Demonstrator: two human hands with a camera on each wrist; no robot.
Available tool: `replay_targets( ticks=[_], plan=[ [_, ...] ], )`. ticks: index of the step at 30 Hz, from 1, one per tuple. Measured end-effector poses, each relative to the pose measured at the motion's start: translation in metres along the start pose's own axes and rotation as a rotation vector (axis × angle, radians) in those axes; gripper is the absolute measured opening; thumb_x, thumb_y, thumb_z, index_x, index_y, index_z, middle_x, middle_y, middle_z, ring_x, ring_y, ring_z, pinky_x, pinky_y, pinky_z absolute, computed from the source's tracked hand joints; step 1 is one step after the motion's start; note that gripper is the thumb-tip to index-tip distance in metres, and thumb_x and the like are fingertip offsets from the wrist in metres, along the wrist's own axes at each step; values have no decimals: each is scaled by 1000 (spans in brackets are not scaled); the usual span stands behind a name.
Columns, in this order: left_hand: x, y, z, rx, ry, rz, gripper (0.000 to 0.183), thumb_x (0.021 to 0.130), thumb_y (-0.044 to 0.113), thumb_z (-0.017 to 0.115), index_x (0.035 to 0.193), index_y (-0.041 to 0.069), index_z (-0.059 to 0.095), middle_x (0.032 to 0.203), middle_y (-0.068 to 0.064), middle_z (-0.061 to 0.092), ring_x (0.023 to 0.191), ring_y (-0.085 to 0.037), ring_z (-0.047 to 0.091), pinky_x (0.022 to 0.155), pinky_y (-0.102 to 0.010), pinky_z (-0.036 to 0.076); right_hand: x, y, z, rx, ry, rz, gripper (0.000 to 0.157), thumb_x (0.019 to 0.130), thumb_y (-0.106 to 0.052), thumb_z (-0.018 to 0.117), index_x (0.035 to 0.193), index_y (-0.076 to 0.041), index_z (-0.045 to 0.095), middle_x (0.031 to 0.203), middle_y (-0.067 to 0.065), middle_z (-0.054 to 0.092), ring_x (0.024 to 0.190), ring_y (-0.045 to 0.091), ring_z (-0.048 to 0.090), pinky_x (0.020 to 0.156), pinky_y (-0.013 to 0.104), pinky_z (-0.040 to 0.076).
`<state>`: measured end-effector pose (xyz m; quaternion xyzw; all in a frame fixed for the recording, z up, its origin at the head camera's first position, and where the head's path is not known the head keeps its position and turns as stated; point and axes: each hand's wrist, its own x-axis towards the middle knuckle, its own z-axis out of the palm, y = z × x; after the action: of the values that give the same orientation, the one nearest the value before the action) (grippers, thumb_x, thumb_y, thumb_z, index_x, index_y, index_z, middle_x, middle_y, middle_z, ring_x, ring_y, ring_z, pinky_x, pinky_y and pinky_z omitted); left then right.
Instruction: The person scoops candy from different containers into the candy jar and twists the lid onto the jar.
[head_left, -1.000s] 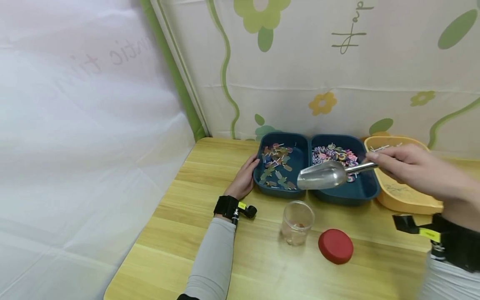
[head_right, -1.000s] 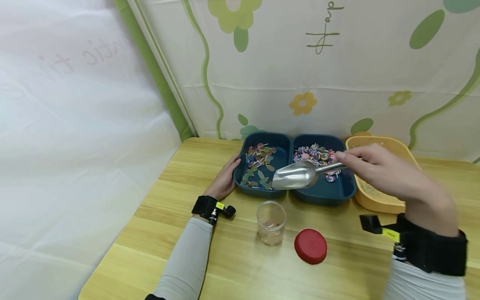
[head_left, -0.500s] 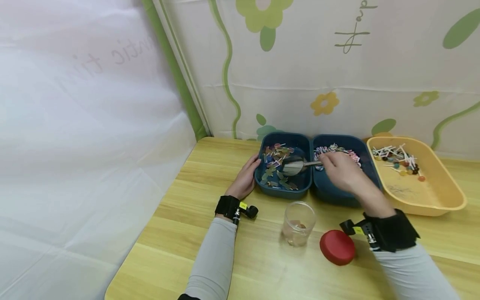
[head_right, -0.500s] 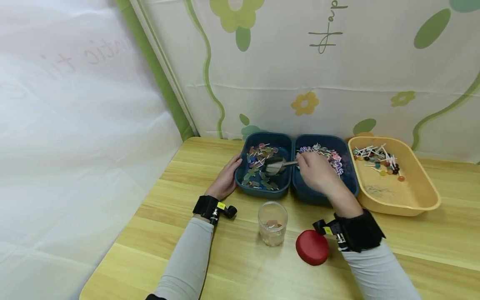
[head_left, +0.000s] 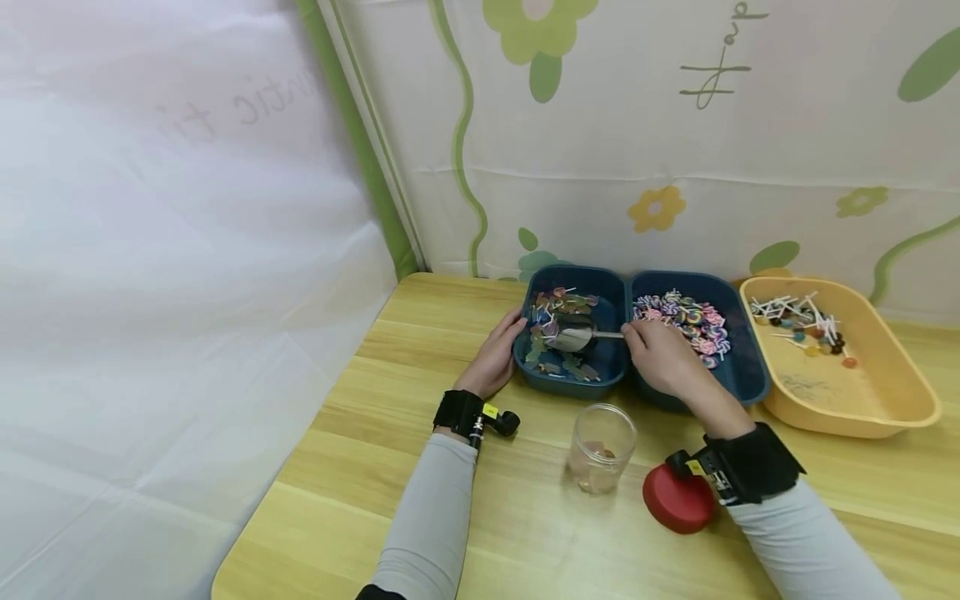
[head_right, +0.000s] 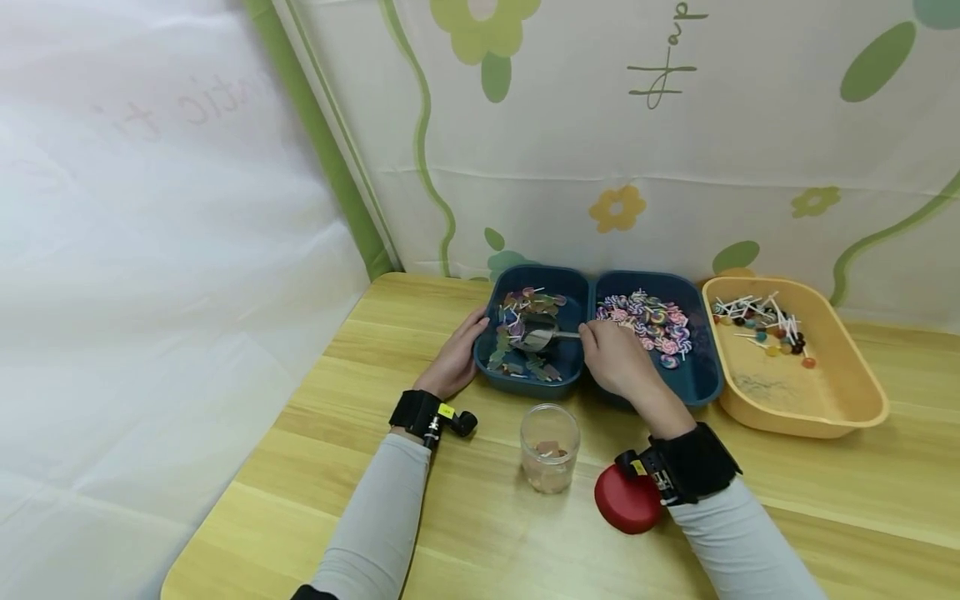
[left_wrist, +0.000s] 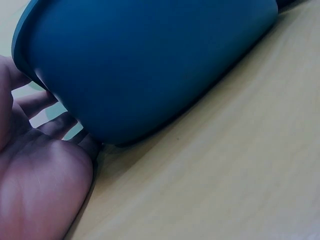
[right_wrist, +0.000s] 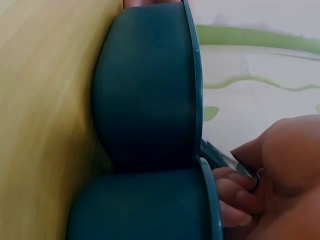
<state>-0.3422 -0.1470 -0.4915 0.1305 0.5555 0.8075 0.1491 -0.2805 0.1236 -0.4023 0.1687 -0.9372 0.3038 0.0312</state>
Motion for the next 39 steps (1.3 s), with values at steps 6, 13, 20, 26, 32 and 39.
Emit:
replay_targets(
  ticks=[6, 13, 20, 26, 32, 39],
  plan=[
    [1, -1, -1, 11, -8, 9, 51, 115, 25, 34, 163, 13, 26, 165, -8, 31, 149, -22, 34, 120, -41, 31, 1, 0, 3, 70, -79, -15, 39, 113, -17, 37, 87, 0, 60, 64, 4, 39, 57, 20, 39, 61, 37, 35],
    [2, 0, -1, -14, -34, 20, 52, 115, 23, 32, 164, 11, 22, 166, -13, 28, 151, -27, 30, 119, -37, 33, -1, 1, -1, 183, -132, 1, 41, 113, -17, 37, 81, -1, 57, 64, 1, 37, 58, 19, 37, 59, 35, 34],
    [2, 0, -1, -17, -33, 25, 51, 115, 22, 31, 164, 9, 23, 164, -16, 30, 149, -33, 31, 101, -25, 43, -1, 3, -9, 338, -218, 109, 46, 113, -20, 37, 70, -4, 46, 59, -2, 35, 50, 13, 34, 50, 31, 34],
    [3, -1, -1, -19, -33, 18, 52, 115, 23, 32, 164, 11, 22, 165, -14, 28, 150, -29, 30, 108, -27, 41, -1, 9, -14, 425, -245, 166, 44, 113, -23, 37, 81, 3, 51, 58, -3, 35, 47, 11, 34, 48, 30, 36],
    [2, 0, 0, -9, -23, 10, 52, 115, 24, 33, 164, 12, 23, 166, -11, 28, 150, -22, 32, 120, -36, 31, -1, 14, -15, 467, -242, 155, 44, 113, -24, 37, 79, 1, 50, 58, -3, 34, 48, 12, 34, 49, 31, 36],
    [0, 1, 0, 7, -12, 5, 52, 115, 25, 33, 164, 12, 24, 166, -10, 28, 151, -22, 31, 120, -36, 31, 1, 15, -8, 390, -235, 92, 46, 113, -23, 38, 73, -2, 47, 58, -2, 34, 48, 14, 34, 49, 32, 34]
  ],
)
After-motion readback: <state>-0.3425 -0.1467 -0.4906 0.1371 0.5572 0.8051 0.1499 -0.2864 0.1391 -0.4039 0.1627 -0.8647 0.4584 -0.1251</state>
